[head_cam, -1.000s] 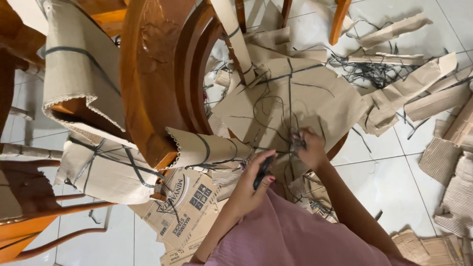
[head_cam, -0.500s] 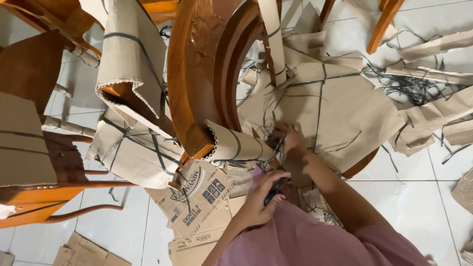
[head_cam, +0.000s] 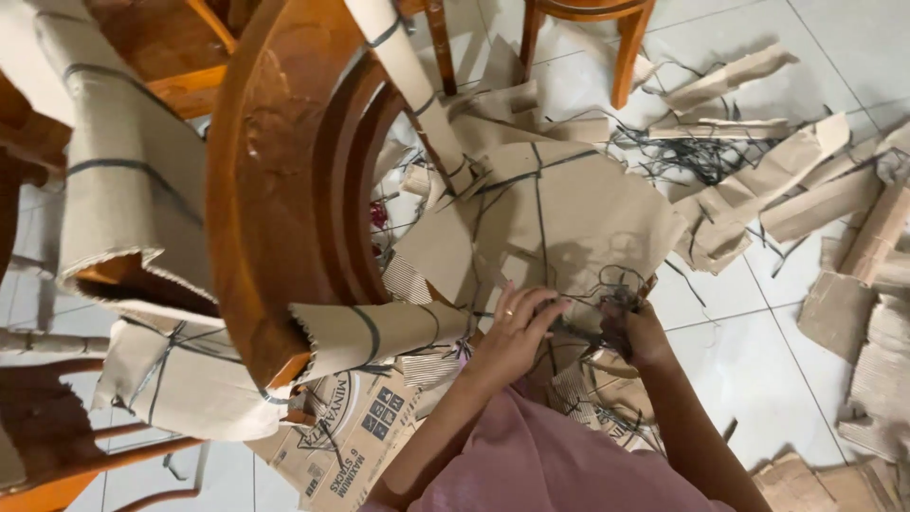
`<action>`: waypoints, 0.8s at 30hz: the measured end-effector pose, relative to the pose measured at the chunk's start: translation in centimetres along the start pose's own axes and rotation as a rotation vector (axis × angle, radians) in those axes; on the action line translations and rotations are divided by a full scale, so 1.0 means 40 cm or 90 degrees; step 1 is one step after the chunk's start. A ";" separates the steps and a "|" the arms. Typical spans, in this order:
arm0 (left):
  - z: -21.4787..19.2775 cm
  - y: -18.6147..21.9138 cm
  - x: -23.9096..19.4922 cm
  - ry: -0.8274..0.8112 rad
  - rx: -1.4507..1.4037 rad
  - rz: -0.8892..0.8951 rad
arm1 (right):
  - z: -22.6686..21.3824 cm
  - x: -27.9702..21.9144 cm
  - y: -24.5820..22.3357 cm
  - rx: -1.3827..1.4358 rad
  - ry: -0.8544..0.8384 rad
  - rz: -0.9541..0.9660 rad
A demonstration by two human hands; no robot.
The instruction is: The person wraps a dark cord around the armrest of a wooden chair, securing it with multiple knots. They then use scissors to cut the cord and discard the excess. The task is performed in a cluttered room with cardboard and other materials on the floor.
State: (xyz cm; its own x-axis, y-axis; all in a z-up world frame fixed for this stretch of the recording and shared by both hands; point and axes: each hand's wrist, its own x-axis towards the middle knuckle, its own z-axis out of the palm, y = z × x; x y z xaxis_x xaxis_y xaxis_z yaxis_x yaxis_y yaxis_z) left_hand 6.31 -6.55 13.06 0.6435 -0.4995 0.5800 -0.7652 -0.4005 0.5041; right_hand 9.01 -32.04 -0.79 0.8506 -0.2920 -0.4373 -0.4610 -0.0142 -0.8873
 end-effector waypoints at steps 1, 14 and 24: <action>0.027 -0.025 0.003 0.002 0.032 -0.014 | -0.035 0.013 0.049 0.055 -0.034 0.010; 0.199 -0.200 -0.068 -0.136 0.158 -0.072 | -0.128 0.056 0.378 0.639 -0.457 0.139; 0.146 -0.077 0.039 -0.406 -0.039 -0.268 | 0.009 -0.069 -0.065 0.509 -0.211 0.125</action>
State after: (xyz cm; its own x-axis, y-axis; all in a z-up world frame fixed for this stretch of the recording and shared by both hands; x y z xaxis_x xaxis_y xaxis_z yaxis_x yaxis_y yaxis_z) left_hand 9.55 -10.59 8.68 0.7303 -0.6683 -0.1415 -0.4437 -0.6217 0.6455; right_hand 7.94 -30.84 2.67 0.8612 0.0753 -0.5027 -0.3977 0.7158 -0.5740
